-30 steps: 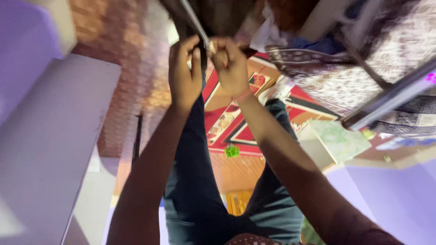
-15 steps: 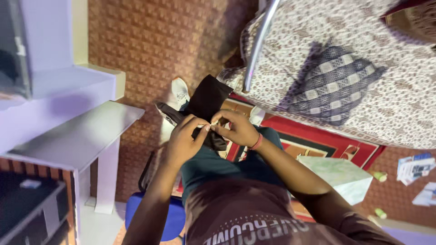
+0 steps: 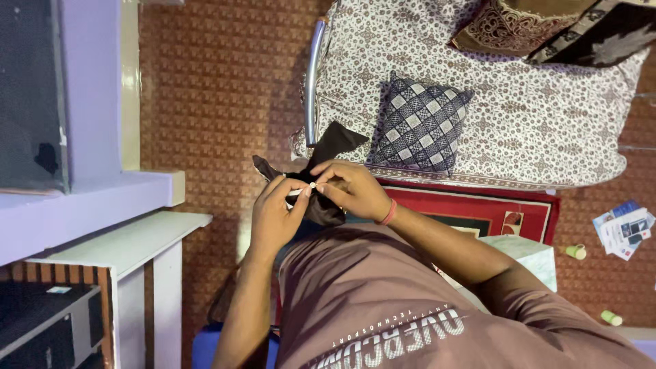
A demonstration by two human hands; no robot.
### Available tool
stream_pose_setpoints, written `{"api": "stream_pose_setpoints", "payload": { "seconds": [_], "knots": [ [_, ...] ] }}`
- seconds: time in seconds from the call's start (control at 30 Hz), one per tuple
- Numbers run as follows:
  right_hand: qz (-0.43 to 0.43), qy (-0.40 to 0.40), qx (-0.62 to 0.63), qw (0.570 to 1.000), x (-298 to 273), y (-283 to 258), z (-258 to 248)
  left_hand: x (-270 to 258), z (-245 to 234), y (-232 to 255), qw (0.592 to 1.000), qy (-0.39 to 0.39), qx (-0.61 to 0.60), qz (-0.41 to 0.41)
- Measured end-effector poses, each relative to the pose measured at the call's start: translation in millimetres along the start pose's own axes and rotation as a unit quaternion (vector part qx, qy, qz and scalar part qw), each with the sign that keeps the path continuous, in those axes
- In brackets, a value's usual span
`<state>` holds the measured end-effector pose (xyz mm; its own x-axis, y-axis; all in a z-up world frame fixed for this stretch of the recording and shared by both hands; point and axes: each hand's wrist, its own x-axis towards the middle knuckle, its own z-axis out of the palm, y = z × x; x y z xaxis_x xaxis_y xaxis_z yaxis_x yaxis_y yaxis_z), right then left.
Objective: The person puts pillowcases onto different pillows and then arranges them on a bed.
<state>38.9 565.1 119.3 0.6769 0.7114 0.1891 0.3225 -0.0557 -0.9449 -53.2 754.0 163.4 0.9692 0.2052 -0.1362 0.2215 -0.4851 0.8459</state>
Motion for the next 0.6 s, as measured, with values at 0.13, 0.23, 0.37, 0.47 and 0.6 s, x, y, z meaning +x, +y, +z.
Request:
{"api": "stream_pose_setpoints", "payload": {
  "seconds": [0.13,0.23,0.37,0.47,0.6],
  "knots": [
    [0.123,0.04,0.047,0.99,-7,-13,5,2,-7,2,0.991,-0.002,0.001,0.132],
    [0.181,0.052,0.029,0.982,-16,-21,10,2,-11,0,0.987,-0.019,-0.017,0.16],
    [0.197,0.081,0.026,0.977,-31,-21,15,-1,-12,-10,0.986,-0.043,-0.039,0.158],
    [0.199,0.075,0.217,0.953,-45,-23,22,4,-14,-23,0.98,-0.094,-0.089,0.149],
    [0.234,0.067,0.16,0.957,-65,-27,34,6,2,-45,0.949,-0.206,-0.223,0.085]
  ]
}}
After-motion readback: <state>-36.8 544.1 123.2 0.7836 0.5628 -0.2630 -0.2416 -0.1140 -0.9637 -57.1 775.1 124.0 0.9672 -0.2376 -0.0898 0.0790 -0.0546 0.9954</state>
